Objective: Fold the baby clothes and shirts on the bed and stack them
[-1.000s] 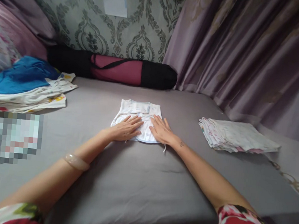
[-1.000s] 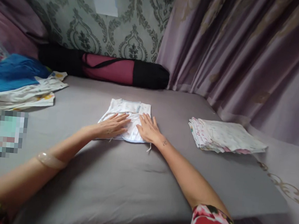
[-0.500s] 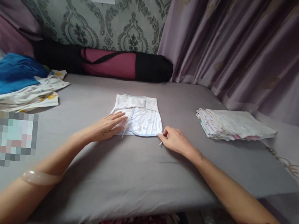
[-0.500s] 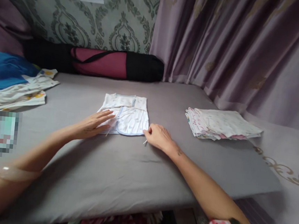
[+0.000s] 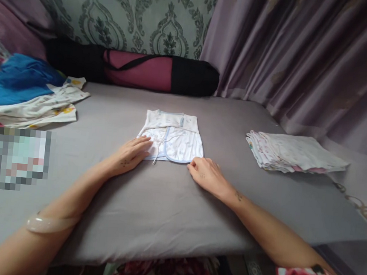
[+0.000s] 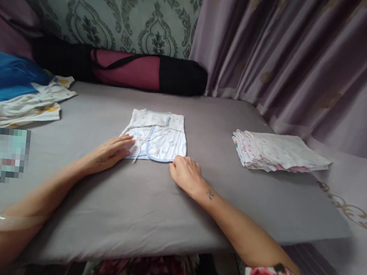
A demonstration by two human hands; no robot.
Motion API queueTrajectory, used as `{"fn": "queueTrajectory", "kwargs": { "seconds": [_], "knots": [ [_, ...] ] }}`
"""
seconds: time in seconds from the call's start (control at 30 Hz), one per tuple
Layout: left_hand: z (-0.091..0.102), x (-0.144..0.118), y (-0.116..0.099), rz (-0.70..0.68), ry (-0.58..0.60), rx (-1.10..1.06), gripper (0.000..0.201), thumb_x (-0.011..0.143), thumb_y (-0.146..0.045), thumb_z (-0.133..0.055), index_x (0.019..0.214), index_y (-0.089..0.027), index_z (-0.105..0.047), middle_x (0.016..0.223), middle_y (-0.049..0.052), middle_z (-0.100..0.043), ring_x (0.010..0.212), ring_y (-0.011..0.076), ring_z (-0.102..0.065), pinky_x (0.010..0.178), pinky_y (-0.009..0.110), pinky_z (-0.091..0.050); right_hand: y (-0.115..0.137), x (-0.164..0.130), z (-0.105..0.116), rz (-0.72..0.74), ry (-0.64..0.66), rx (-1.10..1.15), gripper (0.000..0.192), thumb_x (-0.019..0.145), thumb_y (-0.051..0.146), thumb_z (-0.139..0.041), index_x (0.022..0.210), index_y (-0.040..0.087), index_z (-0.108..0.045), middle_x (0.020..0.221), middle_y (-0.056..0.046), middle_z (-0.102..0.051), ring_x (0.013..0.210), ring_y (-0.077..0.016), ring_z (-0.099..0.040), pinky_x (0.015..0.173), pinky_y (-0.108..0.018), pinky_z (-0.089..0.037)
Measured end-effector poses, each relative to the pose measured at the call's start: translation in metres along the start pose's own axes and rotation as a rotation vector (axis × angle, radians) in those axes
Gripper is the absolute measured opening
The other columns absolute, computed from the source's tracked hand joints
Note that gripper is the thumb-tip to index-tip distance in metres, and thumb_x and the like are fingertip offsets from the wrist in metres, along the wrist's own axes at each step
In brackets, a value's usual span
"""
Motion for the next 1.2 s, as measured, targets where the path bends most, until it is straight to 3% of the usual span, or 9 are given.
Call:
{"fn": "queueTrajectory", "kwargs": {
  "seconds": [0.13, 0.23, 0.3, 0.43, 0.57, 0.73, 0.83, 1.0, 1.2],
  "knots": [
    [0.008, -0.002, -0.008, -0.016, -0.051, -0.003, 0.05, 0.101, -0.048, -0.032, 0.136, -0.02, -0.053, 0.145, 0.013, -0.05, 0.137, 0.0272, -0.043, 0.115, 0.046, -0.036, 0.03, -0.004, 0.013, 0.281, 0.031, 0.155, 0.026, 0.096, 0.024, -0.045, 0.094, 0.021, -0.07, 0.086, -0.004, -0.073, 0.081, -0.0163, -0.065, 0.071, -0.025, -0.041],
    [0.01, 0.002, -0.024, -0.023, -0.023, 0.062, 0.054, 0.102, -0.048, -0.026, 0.143, -0.02, -0.045, 0.149, 0.012, -0.046, 0.142, 0.0267, -0.037, 0.118, 0.047, -0.03, 0.021, 0.006, 0.031, 0.355, -0.158, 0.12, 0.033, 0.099, 0.027, -0.038, 0.112, 0.021, -0.068, 0.113, -0.009, -0.071, 0.105, -0.0206, -0.063, 0.09, -0.031, -0.044],
    [0.005, 0.011, -0.038, -0.057, 0.066, 0.127, 0.058, 0.102, -0.051, -0.023, 0.146, -0.019, -0.041, 0.154, 0.01, -0.04, 0.146, 0.027, -0.029, 0.12, 0.048, -0.024, 0.007, 0.021, 0.03, 0.356, -0.241, 0.029, 0.042, 0.1, 0.031, -0.034, 0.132, 0.017, -0.057, 0.139, -0.013, -0.057, 0.129, -0.0239, -0.05, 0.107, -0.039, -0.036],
    [-0.014, 0.04, -0.044, -0.055, 0.206, 0.23, 0.062, 0.102, -0.052, -0.017, 0.149, -0.015, -0.036, 0.161, 0.011, -0.025, 0.149, 0.0268, -0.017, 0.121, 0.047, -0.014, -0.008, 0.059, 0.002, 0.395, -0.144, -0.117, 0.057, 0.102, 0.039, -0.026, 0.153, 0.014, -0.03, 0.161, -0.011, -0.024, 0.15, -0.0251, -0.015, 0.121, -0.049, -0.012],
    [-0.037, 0.061, -0.026, 0.001, 0.247, 0.256, 0.061, 0.103, -0.05, -0.015, 0.153, -0.02, -0.03, 0.162, 0.009, -0.02, 0.15, 0.0249, -0.013, 0.121, 0.046, -0.01, -0.005, 0.082, -0.014, 0.395, -0.054, -0.137, 0.06, 0.102, 0.046, -0.021, 0.155, 0.018, -0.025, 0.163, -0.009, -0.018, 0.151, -0.0255, -0.008, 0.121, -0.052, -0.01],
    [-0.057, 0.061, -0.013, -0.01, 0.321, 0.2, 0.062, 0.102, -0.055, -0.017, 0.155, -0.025, -0.025, 0.163, 0.007, -0.017, 0.151, 0.0242, -0.011, 0.12, 0.044, -0.009, 0.0, 0.083, -0.02, 0.374, 0.062, -0.108, 0.062, 0.102, 0.046, -0.021, 0.156, 0.017, -0.023, 0.163, -0.011, -0.016, 0.151, -0.027, -0.007, 0.12, -0.054, -0.008],
    [-0.049, 0.068, -0.002, 0.003, 0.27, 0.208, 0.061, 0.101, -0.055, -0.018, 0.153, -0.025, -0.03, 0.161, 0.005, -0.025, 0.15, 0.0219, -0.016, 0.121, 0.042, -0.011, -0.001, 0.084, -0.016, 0.373, 0.071, -0.072, 0.061, 0.102, 0.047, -0.018, 0.156, 0.019, -0.025, 0.163, -0.009, -0.016, 0.151, -0.0253, -0.009, 0.12, -0.053, -0.008],
    [-0.02, 0.089, 0.053, 0.238, 0.05, 0.309, 0.067, 0.101, -0.052, -0.016, 0.153, -0.012, -0.029, 0.16, 0.012, -0.024, 0.15, 0.0246, -0.014, 0.121, 0.045, -0.011, -0.02, 0.105, -0.004, 0.24, -0.09, -0.081, 0.067, 0.101, 0.049, -0.017, 0.156, 0.012, -0.021, 0.163, -0.012, -0.011, 0.151, -0.0247, -0.005, 0.121, -0.052, -0.003],
    [-0.036, 0.097, 0.09, 0.305, 0.16, 0.28, 0.072, 0.099, -0.054, -0.016, 0.152, -0.007, -0.029, 0.161, 0.017, -0.021, 0.149, 0.0268, -0.018, 0.12, 0.042, -0.017, -0.035, 0.119, -0.024, 0.163, -0.031, -0.068, 0.077, 0.099, 0.056, -0.016, 0.156, 0.005, -0.016, 0.163, -0.013, -0.01, 0.151, -0.0257, -0.006, 0.121, -0.046, -0.009]
  ]
}}
Point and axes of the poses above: each hand's wrist, its own x-axis towards the middle knuckle, its own z-axis out of the back of the hand, y = z × x, the point moved 9 cm from there along x, towards the middle knuckle
